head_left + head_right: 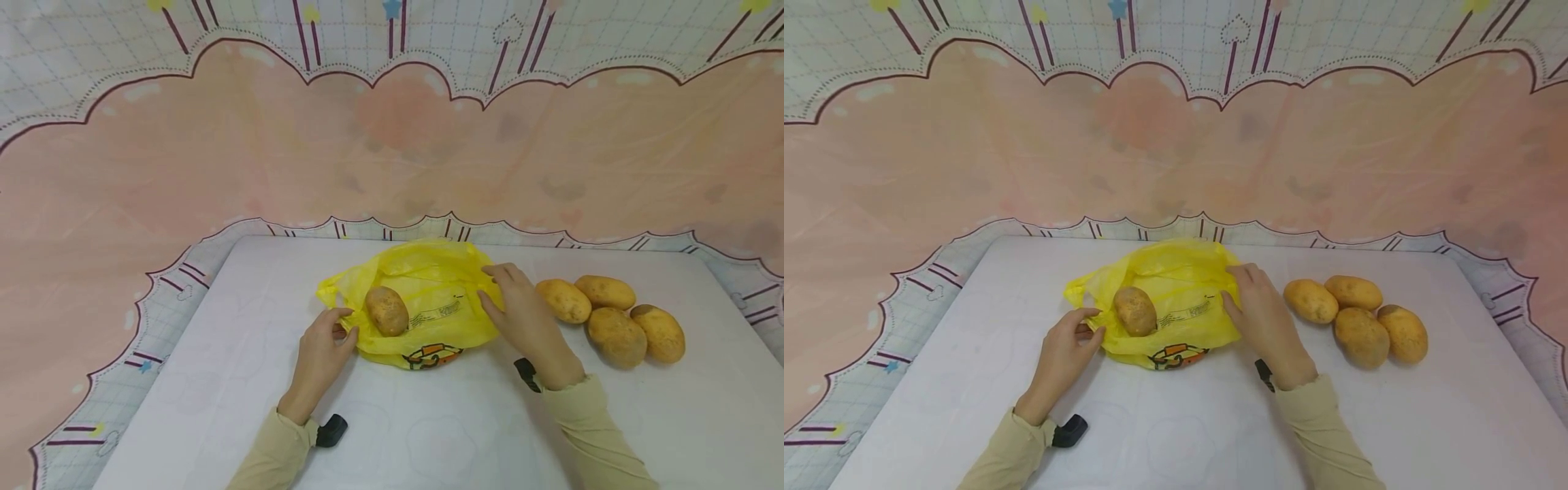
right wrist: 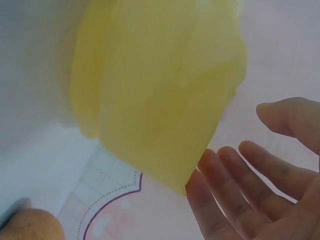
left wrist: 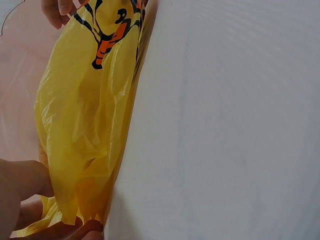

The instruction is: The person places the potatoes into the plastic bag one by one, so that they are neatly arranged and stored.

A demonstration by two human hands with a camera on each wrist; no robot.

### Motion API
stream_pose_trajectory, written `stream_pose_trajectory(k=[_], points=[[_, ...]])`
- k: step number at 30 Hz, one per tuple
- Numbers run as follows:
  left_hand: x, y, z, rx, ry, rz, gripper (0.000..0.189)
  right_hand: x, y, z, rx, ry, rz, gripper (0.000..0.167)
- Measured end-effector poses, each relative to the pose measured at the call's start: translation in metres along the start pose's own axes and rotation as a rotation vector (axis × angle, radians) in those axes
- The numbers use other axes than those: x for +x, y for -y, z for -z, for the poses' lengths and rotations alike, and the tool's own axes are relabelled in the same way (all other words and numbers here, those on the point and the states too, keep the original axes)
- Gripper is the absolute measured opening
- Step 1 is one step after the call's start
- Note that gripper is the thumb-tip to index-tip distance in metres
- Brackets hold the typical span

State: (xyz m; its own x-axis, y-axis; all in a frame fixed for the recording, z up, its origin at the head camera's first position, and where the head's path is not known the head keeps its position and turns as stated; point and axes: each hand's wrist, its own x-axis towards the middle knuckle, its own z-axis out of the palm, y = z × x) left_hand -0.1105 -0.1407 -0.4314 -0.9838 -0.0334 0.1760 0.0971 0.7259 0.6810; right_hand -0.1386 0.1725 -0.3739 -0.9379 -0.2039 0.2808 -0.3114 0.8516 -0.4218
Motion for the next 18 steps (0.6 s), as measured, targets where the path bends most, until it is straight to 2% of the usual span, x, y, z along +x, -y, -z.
stream_pose_trajectory(k=[5,11,18], points=[[0.0,0.001,-0.001,0.002,-0.007,-0.004,0.035,-0.003,-0.007,0.004,0.016,-0.023,0.012,0.041],[0.0,0.001,-0.001,0.005,-0.009,-0.012,0.034,-0.006,-0.015,0.009,0.019,-0.087,0.056,0.037],[-0.001,0.001,-0.001,0.003,-0.014,-0.016,0.033,-0.006,-0.024,0.012,0.015,-0.108,0.043,0.037]])
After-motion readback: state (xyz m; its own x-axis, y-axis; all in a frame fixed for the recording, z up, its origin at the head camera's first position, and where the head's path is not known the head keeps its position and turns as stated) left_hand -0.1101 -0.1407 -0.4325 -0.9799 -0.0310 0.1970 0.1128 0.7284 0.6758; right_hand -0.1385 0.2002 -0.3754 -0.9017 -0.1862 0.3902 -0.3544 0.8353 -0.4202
